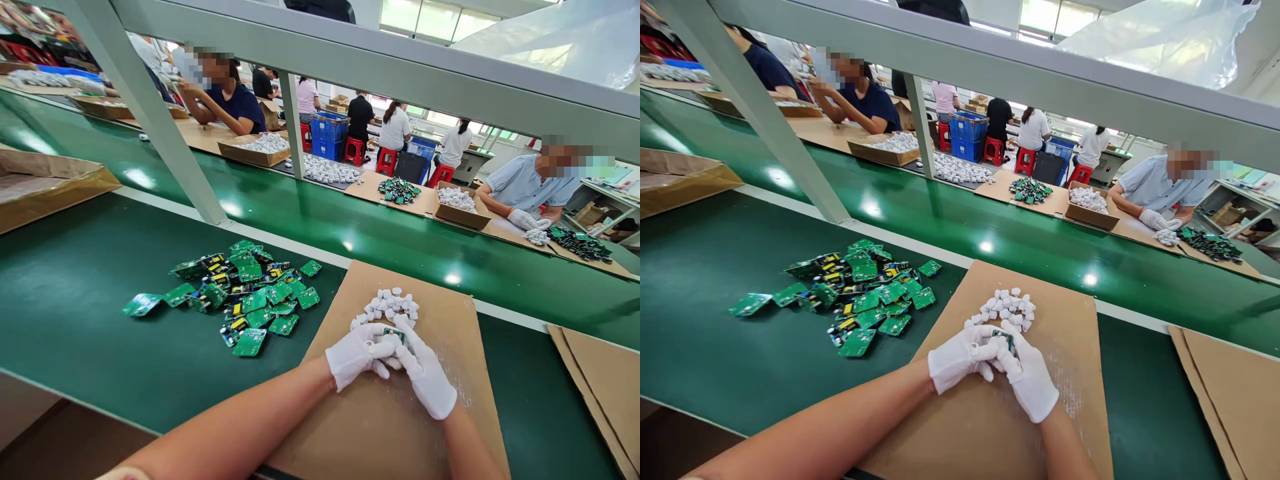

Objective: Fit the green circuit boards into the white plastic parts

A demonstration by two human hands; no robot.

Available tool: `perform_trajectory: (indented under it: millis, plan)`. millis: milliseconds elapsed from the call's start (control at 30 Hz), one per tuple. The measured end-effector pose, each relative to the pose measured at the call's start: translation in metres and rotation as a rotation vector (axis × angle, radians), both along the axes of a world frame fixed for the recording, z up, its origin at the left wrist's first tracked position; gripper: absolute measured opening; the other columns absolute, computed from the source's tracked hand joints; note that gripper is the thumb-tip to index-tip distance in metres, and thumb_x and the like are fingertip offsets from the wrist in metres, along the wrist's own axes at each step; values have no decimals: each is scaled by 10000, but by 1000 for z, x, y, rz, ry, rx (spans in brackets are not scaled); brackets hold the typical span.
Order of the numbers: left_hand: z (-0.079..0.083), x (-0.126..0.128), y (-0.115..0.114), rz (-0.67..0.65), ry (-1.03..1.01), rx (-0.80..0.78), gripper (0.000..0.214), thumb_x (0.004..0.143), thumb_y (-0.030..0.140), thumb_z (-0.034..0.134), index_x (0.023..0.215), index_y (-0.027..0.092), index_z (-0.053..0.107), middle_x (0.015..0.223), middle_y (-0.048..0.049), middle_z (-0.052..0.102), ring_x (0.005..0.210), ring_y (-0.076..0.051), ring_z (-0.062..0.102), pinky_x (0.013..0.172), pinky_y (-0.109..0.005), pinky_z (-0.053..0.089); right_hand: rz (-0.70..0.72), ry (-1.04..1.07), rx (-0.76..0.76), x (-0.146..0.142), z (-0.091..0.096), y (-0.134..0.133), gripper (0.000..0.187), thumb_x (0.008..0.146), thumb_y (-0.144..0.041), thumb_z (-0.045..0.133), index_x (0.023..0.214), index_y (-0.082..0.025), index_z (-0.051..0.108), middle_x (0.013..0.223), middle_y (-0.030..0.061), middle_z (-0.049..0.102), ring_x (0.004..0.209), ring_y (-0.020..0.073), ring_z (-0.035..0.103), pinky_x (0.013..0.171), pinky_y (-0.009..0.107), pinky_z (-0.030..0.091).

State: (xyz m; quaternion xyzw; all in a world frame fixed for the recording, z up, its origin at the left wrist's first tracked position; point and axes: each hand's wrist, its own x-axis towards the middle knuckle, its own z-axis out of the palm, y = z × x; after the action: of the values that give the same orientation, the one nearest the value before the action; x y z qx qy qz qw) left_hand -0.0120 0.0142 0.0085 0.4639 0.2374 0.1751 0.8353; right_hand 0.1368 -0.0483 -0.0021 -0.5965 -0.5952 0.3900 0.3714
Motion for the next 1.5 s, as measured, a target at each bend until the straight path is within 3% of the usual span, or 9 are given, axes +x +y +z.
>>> perform_trajectory:
  millis: [133,267,433,600,833,1100,1267,1367,1500]
  plan:
    - [5,-4,4,127,1,8,371,656,412,697,879,133,595,840,-48,582,697,-100,581,531,-166,457,-176,118,90,15,2,1,559,889,-434,393,1385,-187,324,1133,74,644,912,186,626,831,338,493]
    - [15,-8,19,154,14,79,496,713,398,650,1134,176,512,828,-23,560,670,-82,571,538,-168,431,-439,-204,155,36,-6,10,413,839,-336,479,1217,-180,538,1124,89,644,985,222,592,905,421,444]
    - [19,-4,82,373,250,541,717,706,408,621,1300,107,356,738,-18,605,629,-98,564,608,-234,451,-239,-580,367,30,-19,23,457,814,-250,520,1271,-224,504,1282,71,537,1173,241,466,1005,430,361]
    - [8,12,165,462,528,723,619,740,311,586,1268,44,404,811,-70,663,747,-129,587,760,-271,445,-245,-855,458,14,-16,24,451,764,-195,564,1211,-255,552,1400,77,394,1260,319,341,986,476,339]
    - [-10,14,225,477,1013,874,504,801,447,517,1206,149,503,1191,-133,565,1082,-224,525,937,-413,379,-254,-764,315,19,-28,20,234,777,-230,533,1006,-212,581,901,36,600,769,177,602,647,272,463]
    - [8,-37,230,271,1238,1115,555,769,535,478,1234,235,520,1279,-88,522,1197,-237,441,964,-357,344,-107,-547,237,15,-15,19,162,694,-87,440,748,-228,495,877,10,559,687,127,572,677,264,466]
    - [22,-97,212,104,1340,1131,458,656,547,576,1002,264,678,1098,-66,643,1042,-260,559,893,-327,390,-376,-601,331,28,-16,21,158,730,-221,488,879,-216,542,1004,75,579,795,193,598,695,313,475]
    - [21,-113,195,84,1356,1127,518,541,576,662,938,245,697,1049,-105,653,1054,-320,541,912,-396,369,-435,-798,257,43,-18,19,145,746,-278,491,849,-221,577,976,83,586,807,227,593,692,347,463]
    - [26,-112,174,161,1319,1106,500,486,440,747,925,207,688,1092,-157,621,1138,-397,458,974,-538,246,-244,-801,215,45,-22,11,200,740,-258,513,900,-287,629,916,43,621,853,223,598,723,341,465]
